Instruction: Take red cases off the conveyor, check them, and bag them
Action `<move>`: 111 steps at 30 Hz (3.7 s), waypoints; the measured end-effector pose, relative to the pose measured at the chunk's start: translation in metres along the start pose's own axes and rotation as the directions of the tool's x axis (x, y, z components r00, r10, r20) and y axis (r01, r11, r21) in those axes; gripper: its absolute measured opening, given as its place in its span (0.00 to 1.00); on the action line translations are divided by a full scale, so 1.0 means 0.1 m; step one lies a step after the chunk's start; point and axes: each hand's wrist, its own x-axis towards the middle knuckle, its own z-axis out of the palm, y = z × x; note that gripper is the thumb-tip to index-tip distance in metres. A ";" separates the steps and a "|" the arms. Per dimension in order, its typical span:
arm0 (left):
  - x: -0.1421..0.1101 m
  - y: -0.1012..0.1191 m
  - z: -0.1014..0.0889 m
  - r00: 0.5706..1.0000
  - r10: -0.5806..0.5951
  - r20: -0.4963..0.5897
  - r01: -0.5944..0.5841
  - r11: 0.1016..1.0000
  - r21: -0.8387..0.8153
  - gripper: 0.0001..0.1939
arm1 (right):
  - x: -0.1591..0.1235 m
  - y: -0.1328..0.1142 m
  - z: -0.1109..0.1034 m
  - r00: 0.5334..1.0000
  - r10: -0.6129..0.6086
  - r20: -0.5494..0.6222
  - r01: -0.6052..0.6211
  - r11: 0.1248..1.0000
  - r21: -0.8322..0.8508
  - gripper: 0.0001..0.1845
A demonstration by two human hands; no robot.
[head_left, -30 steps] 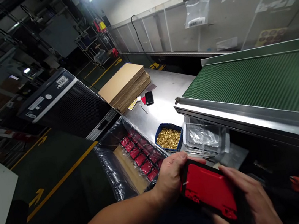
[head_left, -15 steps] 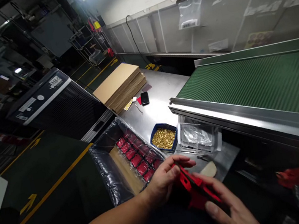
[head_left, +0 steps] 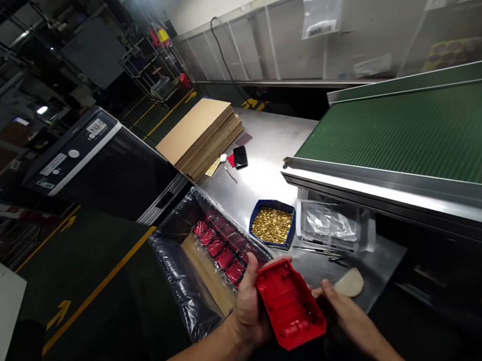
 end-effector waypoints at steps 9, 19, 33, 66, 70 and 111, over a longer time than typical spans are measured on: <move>-0.13 0.26 -0.02 0.973 0.030 -0.228 -0.050 0.995 -0.082 0.49 | 1.10 0.08 -0.47 0.923 -0.169 -0.346 -0.162 0.644 -0.747 0.25; -0.19 0.50 -0.14 0.939 0.052 -0.339 -0.060 0.998 -0.014 0.49 | 0.99 0.31 -0.80 0.921 -0.255 -0.293 -0.234 0.238 -0.943 0.22; -0.11 0.50 -0.09 0.928 -0.018 -0.371 0.039 0.998 0.050 0.46 | 0.69 -0.01 -0.39 0.832 -0.348 -0.431 0.098 0.859 -0.503 0.31; -0.01 -0.20 0.20 0.931 -0.158 -0.328 0.250 0.933 0.259 0.36 | -0.89 -1.15 0.18 0.528 -0.848 0.048 0.615 0.343 -0.710 0.07; -0.04 -0.21 0.28 0.926 -0.151 -0.345 0.257 0.923 0.285 0.36 | -0.94 -1.16 0.21 0.545 -0.838 0.026 0.611 0.376 -0.696 0.08; -0.05 -0.21 0.31 0.978 0.188 -0.093 -0.130 0.891 0.435 0.52 | -0.93 -1.02 0.37 0.877 -0.442 -0.187 0.383 0.879 -0.285 0.17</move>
